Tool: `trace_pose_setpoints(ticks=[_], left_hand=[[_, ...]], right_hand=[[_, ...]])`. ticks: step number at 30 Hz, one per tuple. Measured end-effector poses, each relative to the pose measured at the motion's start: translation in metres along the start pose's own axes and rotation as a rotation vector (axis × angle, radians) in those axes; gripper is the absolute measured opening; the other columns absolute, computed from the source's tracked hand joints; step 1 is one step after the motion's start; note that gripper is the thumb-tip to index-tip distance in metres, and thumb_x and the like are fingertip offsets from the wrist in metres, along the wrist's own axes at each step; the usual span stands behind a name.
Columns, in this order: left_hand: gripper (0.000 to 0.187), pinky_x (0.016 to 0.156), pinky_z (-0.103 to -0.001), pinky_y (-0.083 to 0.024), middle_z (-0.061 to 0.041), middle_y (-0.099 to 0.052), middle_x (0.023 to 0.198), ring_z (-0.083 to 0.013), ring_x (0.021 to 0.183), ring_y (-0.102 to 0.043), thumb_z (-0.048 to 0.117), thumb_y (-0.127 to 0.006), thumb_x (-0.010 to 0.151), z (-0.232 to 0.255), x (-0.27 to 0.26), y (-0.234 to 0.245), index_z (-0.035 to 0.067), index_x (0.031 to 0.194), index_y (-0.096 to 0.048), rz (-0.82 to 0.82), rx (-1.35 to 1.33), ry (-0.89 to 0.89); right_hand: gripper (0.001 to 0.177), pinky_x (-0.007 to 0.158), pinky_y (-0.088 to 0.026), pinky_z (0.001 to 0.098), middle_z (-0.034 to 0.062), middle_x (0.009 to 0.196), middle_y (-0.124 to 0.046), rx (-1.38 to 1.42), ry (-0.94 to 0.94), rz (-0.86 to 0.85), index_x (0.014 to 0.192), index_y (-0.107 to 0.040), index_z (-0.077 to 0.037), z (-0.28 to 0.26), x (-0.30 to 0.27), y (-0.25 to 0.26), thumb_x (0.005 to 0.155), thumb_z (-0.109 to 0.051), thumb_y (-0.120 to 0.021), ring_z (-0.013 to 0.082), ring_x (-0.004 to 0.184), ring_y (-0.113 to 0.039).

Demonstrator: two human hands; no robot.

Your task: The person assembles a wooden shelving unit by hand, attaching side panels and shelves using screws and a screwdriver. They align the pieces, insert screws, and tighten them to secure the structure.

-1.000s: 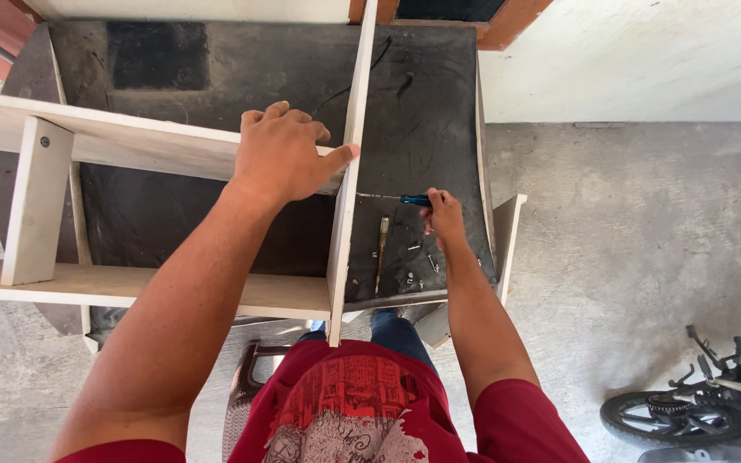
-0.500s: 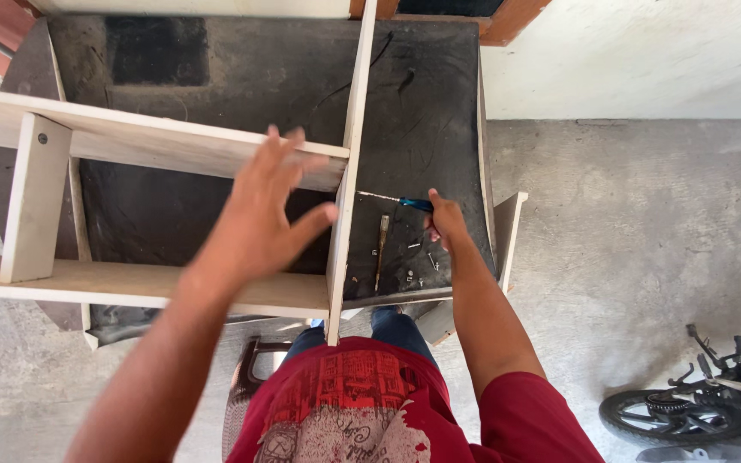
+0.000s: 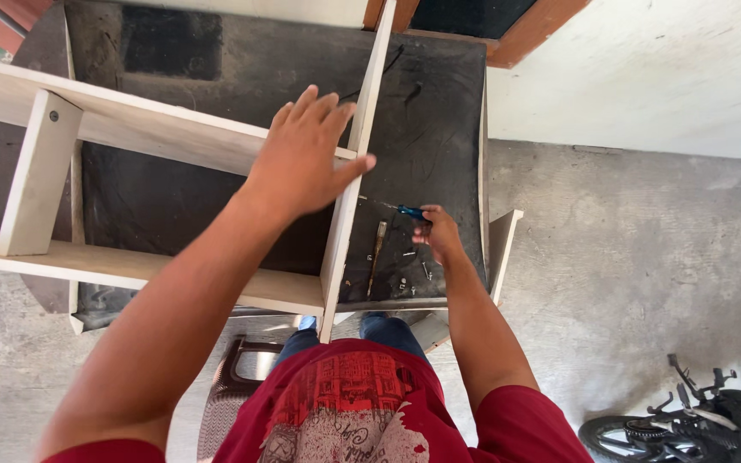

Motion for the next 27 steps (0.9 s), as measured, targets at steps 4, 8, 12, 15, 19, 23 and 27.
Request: trace_pose_setpoints(ticks=[4,8,12,15,19,23,27], left_hand=[[0.073,0.103,-0.049,-0.042,-0.017,-0.065,0.131,-0.0335,0.126,-0.056,0.064,-0.068,0.089,-0.002,0.024,-0.001,0.005,0.133,-0.065,0.078,0.004,0.032],[0.067,0.088,-0.045,-0.053,-0.008,-0.073,0.113,-0.0266,0.107,-0.067,0.069,-0.063,0.091,0.001,0.025,-0.02,0.01,0.12,-0.074,-0.097,0.089,0.117],[0.064,0.079,-0.045,-0.056,-0.006,-0.073,0.101,-0.0251,0.097,-0.07,0.067,-0.066,0.089,0.0,0.027,-0.011,0.009,0.116,-0.076,-0.021,0.093,0.081],[0.064,0.077,-0.044,-0.056,-0.006,-0.073,0.101,-0.0249,0.095,-0.07,0.067,-0.066,0.089,0.0,0.026,-0.014,0.009,0.114,-0.076,-0.012,0.096,0.086],[0.063,0.076,-0.044,-0.056,-0.006,-0.073,0.098,-0.0234,0.093,-0.07,0.066,-0.065,0.09,-0.003,0.027,-0.019,0.009,0.116,-0.075,-0.073,0.107,0.113],[0.063,0.074,-0.044,-0.057,-0.006,-0.073,0.098,-0.0249,0.091,-0.071,0.066,-0.066,0.089,0.0,0.028,-0.011,0.01,0.114,-0.076,-0.018,0.094,0.087],[0.062,0.073,-0.044,-0.057,-0.007,-0.073,0.096,-0.0246,0.088,-0.072,0.065,-0.067,0.089,-0.002,0.027,-0.013,0.008,0.113,-0.076,-0.019,0.082,0.096]], right_hand=[[0.021,0.039,-0.034,0.0343,0.0058,0.062,-0.059,-0.091,0.102,0.048,0.103,-0.062,-0.011,-0.013,-0.001,-0.005,0.102,-0.03,-0.055,0.0139,0.04,-0.04],[0.042,0.04,-0.038,0.0341,0.0086,0.062,-0.053,-0.199,-0.068,0.128,0.103,-0.056,0.002,-0.011,-0.004,0.013,0.111,-0.039,-0.052,0.0156,0.042,-0.045],[0.027,0.053,-0.053,0.0304,0.0062,0.075,-0.064,-0.105,0.163,-0.019,0.115,-0.064,-0.005,-0.031,0.008,-0.005,0.105,-0.029,-0.055,0.0123,0.057,-0.06],[0.024,0.048,-0.043,0.0317,0.0062,0.073,-0.063,-0.204,0.246,0.1,0.112,-0.064,-0.006,-0.03,0.01,0.001,0.102,-0.027,-0.059,0.0117,0.053,-0.053],[0.05,0.041,-0.033,0.0378,0.0119,0.065,-0.054,-0.378,0.019,0.179,0.1,-0.059,0.007,-0.01,0.012,0.014,0.114,-0.04,-0.051,0.0183,0.043,-0.042],[0.03,0.047,-0.054,0.035,0.0092,0.069,-0.065,-0.002,-0.005,0.028,0.108,-0.064,-0.002,-0.001,0.012,0.009,0.103,-0.028,-0.049,0.0175,0.048,-0.058],[0.036,0.046,-0.043,0.0354,0.01,0.069,-0.057,-0.078,0.088,0.032,0.107,-0.058,0.0,0.006,0.011,0.007,0.109,-0.036,-0.056,0.0173,0.048,-0.048]])
Point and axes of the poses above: each hand's wrist, its own x-axis towards the middle knuckle, its own y-axis out of the back of the hand, z = x × y, the point moved 8 cm from there along x, towards the middle knuckle
